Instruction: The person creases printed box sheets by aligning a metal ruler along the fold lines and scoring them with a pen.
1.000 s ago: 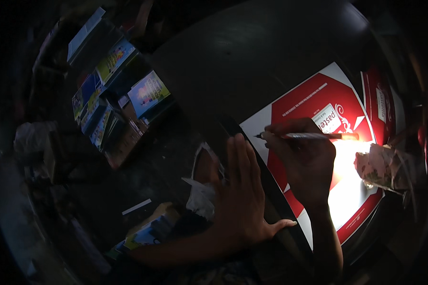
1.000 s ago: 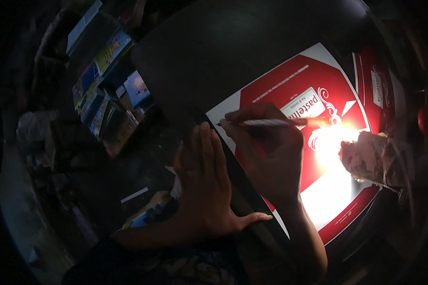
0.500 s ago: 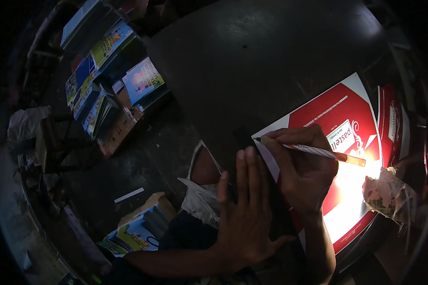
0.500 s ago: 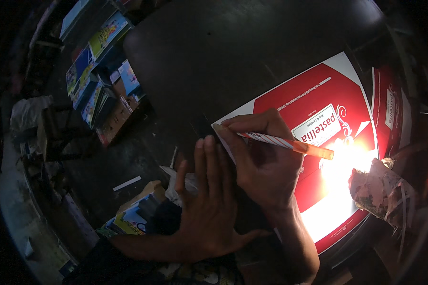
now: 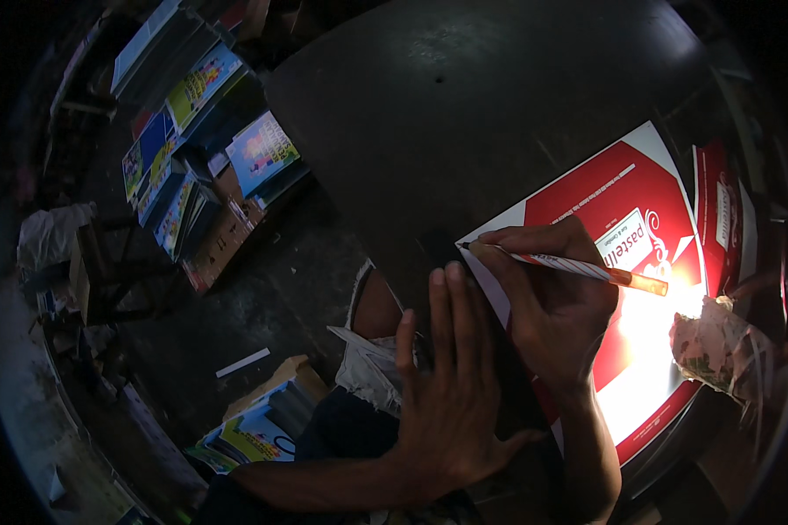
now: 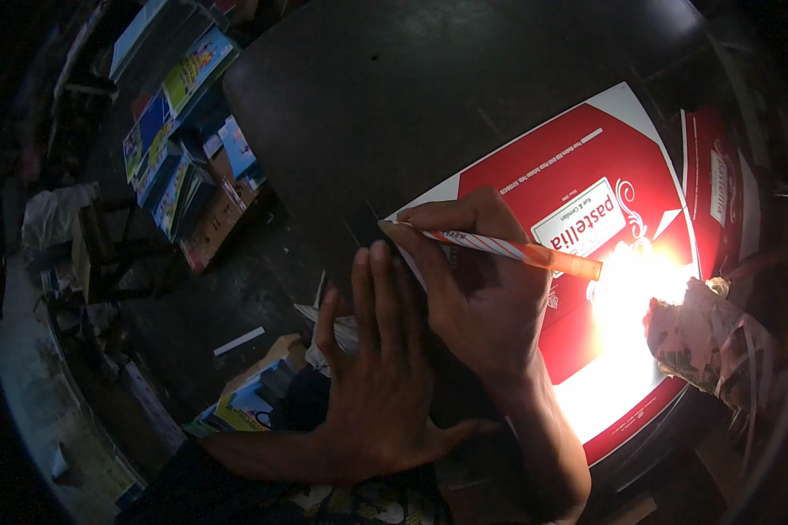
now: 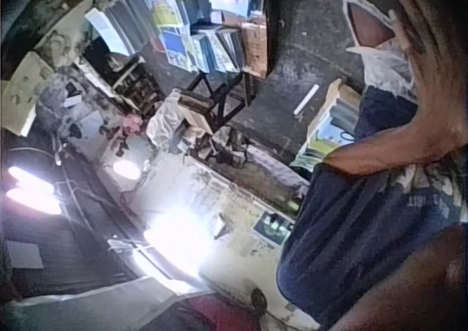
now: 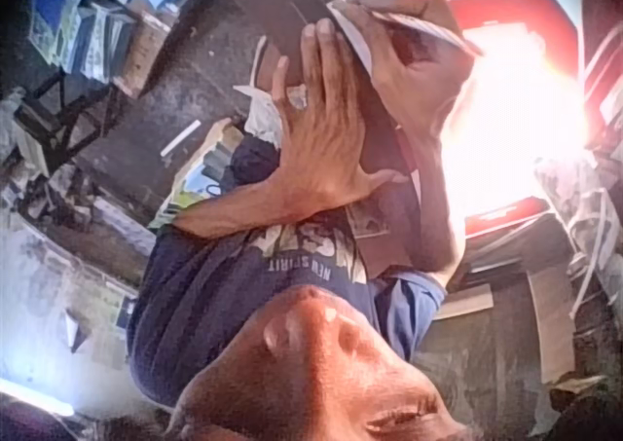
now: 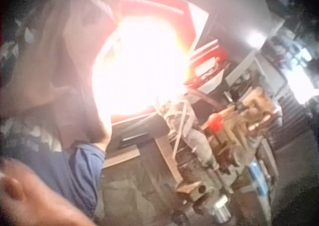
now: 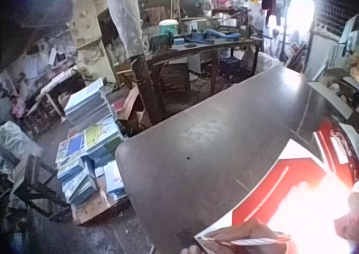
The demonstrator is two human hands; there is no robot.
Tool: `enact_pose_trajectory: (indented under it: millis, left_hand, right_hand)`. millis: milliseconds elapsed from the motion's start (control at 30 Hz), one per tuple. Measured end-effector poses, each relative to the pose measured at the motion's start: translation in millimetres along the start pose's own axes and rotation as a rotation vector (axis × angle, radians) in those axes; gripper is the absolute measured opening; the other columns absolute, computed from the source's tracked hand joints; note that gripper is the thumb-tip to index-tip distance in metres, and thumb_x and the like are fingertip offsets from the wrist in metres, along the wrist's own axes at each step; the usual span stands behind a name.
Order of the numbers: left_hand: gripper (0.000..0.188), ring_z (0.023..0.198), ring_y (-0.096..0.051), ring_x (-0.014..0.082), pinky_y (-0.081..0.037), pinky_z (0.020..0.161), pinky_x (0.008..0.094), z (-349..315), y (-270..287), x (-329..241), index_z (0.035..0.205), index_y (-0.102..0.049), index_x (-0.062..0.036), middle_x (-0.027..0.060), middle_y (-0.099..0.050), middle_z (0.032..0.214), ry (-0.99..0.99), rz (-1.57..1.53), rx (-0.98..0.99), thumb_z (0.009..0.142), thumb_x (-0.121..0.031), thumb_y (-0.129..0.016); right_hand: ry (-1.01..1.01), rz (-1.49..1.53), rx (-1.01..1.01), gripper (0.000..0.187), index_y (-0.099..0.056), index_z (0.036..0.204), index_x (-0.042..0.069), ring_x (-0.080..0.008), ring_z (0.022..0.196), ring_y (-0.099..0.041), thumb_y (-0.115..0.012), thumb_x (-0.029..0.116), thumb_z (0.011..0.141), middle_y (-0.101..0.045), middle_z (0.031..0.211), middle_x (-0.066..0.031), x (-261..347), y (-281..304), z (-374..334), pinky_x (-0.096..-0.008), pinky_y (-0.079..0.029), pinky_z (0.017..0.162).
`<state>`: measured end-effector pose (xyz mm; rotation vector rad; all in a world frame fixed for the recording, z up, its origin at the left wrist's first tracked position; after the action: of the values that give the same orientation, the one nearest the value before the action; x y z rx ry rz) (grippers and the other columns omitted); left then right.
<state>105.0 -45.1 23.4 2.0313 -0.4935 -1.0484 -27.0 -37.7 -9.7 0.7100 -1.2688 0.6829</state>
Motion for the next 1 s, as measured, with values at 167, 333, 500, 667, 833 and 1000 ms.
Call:
enact_pose_trajectory:
  millis: [167, 333, 500, 667, 833, 1000]
  left_hand:
    - [0.126, 0.153, 0.001, 0.0487, -0.003, 0.116, 0.0635, -1, -2, 2, 0.149, -0.021, 0.0193, 0.0416, -0.003, 0.158, 0.01, 0.013, -0.008, 0.074, -0.072, -0.067]
    - [0.126, 0.152, 0.002, 0.0496, -0.002, 0.117, 0.0633, 0, -3, 1, 0.149, -0.021, 0.0188, 0.0419, -0.003, 0.158, 0.007, 0.0, -0.01, 0.074, -0.072, -0.067]
    - [0.124, 0.152, 0.0, 0.051, -0.002, 0.117, 0.0629, 2, -1, -2, 0.143, -0.03, 0.0228, 0.0432, -0.006, 0.157, -0.003, 0.009, -0.035, 0.071, -0.07, -0.072]
    - [0.125, 0.151, -0.003, 0.0512, -0.004, 0.116, 0.0628, 1, 0, -1, 0.14, -0.033, 0.0241, 0.0433, -0.009, 0.156, -0.019, 0.023, -0.057, 0.07, -0.072, -0.072]
    - [0.128, 0.151, -0.004, 0.0508, -0.004, 0.117, 0.0625, 1, 0, -1, 0.142, -0.03, 0.0241, 0.0427, -0.01, 0.156, -0.026, 0.013, -0.073, 0.07, -0.073, -0.072]
    - [0.131, 0.151, -0.01, 0.0497, -0.008, 0.117, 0.0621, 2, 7, -6, 0.146, -0.027, 0.0192, 0.0409, -0.013, 0.157, -0.002, 0.161, -0.014, 0.068, -0.075, -0.072]
  right_hand:
    - [0.018, 0.015, -0.015, 0.014, -0.068, 0.1, -0.001, -0.018, 0.087, -0.074, -0.073, -0.004, 0.087, -0.072, 0.092, -0.0117, -3, -6, 0, -0.0269, -0.06, 0.073]
    - [0.028, -0.034, -0.025, 0.011, -0.07, 0.097, 0.001, -0.0171, 0.085, -0.074, -0.074, -0.002, 0.087, -0.074, 0.09, -0.0096, 0, -4, -1, -0.0266, -0.06, 0.073]
    - [0.054, -0.259, 0.105, 0.013, -0.066, 0.099, -0.002, -0.0216, 0.096, -0.073, -0.07, -0.007, 0.088, -0.071, 0.099, -0.0137, 12, 2, 2, -0.031, -0.059, 0.084]
    - [0.055, -0.26, 0.114, 0.012, -0.068, 0.098, -0.002, -0.0204, 0.093, -0.073, -0.071, -0.005, 0.087, -0.07, 0.097, -0.0124, 15, 0, 1, -0.0303, -0.059, 0.082]
    - [0.039, -0.286, 0.097, 0.01, -0.068, 0.097, -0.003, -0.0201, 0.093, -0.073, -0.071, -0.005, 0.088, -0.07, 0.097, -0.0122, 19, 2, -5, -0.0296, -0.059, 0.081]
    - [-0.031, -0.389, 0.114, 0.009, -0.068, 0.094, -0.002, -0.0179, 0.086, -0.073, -0.074, -0.002, 0.087, -0.073, 0.089, -0.0109, 38, 17, -17, -0.0287, -0.057, 0.076]
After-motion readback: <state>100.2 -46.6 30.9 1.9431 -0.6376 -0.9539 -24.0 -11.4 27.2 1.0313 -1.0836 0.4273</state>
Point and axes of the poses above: each hand's wrist, its own z-axis towards the middle knuckle, its own y-axis out of the back of the hand, x = y × z, the point moved 2 cm from there along z, towards the middle knuckle
